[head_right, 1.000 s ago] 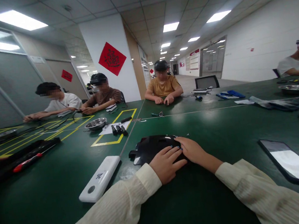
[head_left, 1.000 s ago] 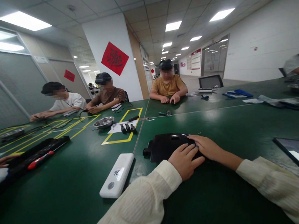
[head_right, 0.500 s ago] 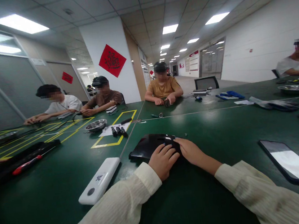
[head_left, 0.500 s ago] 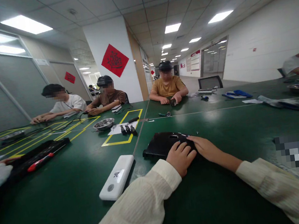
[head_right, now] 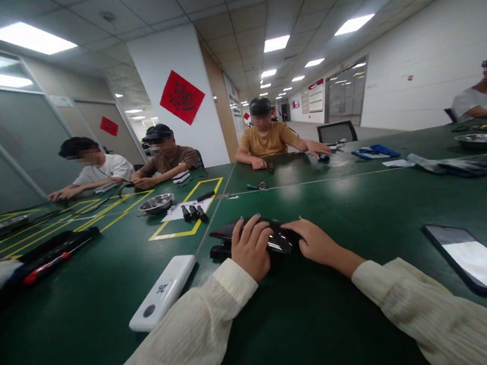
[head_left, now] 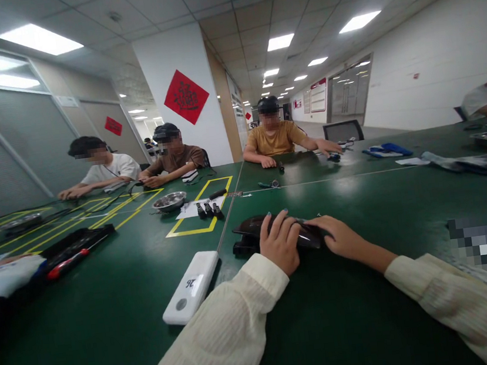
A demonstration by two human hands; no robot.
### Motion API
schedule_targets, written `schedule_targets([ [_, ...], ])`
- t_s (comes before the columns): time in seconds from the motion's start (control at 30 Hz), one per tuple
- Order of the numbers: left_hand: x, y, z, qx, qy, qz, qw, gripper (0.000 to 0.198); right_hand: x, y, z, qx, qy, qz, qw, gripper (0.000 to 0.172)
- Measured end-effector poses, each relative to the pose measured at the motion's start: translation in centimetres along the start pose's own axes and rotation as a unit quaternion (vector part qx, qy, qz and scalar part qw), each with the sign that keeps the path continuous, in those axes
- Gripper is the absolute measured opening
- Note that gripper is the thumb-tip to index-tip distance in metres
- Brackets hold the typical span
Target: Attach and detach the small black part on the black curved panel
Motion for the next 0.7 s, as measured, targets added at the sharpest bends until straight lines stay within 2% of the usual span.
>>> schedule_targets([
  [0.13, -0.2, 0.8, 0.1, -0.023, -0.005, -0.016, 1.000, 0.030, 0.4, 1.2, 0.1, -0.034, -0.007, -0.042, 0.999, 0.054],
  [0.23, -0.5, 1.0, 0.0, -0.027, -0.025, -0.033, 0.999, 0.029, 0.2, 2.0, 0.7, -0.039, -0.014, -0.077, 0.996, 0.044],
  [0.37, -1.6, 0.8, -0.5, -0.018, -0.075, -0.071, 0.994, 0.026, -1.3, 3.7, 1.0, -0.074, -0.041, -0.143, 0.986, 0.035],
  [0.47, -2.7, -0.1, -1.0, 0.007, -0.104, -0.098, 0.990, 0.024, -3.1, 5.2, 0.1, -0.109, -0.086, -0.197, 0.970, 0.033],
  [0.6, -3.5, -1.4, -1.1, 0.060, -0.096, -0.129, 0.985, 0.032, -4.8, 7.7, -2.4, -0.168, -0.128, -0.261, 0.942, 0.029],
  [0.7, -3.8, -1.8, -1.3, 0.083, -0.095, -0.163, 0.979, 0.031, -5.0, 9.3, -3.5, -0.208, -0.105, -0.266, 0.936, 0.023],
])
Point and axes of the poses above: each hand's wrist, its own z-axis towards the middle knuckle, its own x-axis out of the palm, y = z × x, the point moved 10 cm from there along z, towards the middle knuckle, and after that the axes turned 13 degrees about y, right-handed, at the moved point
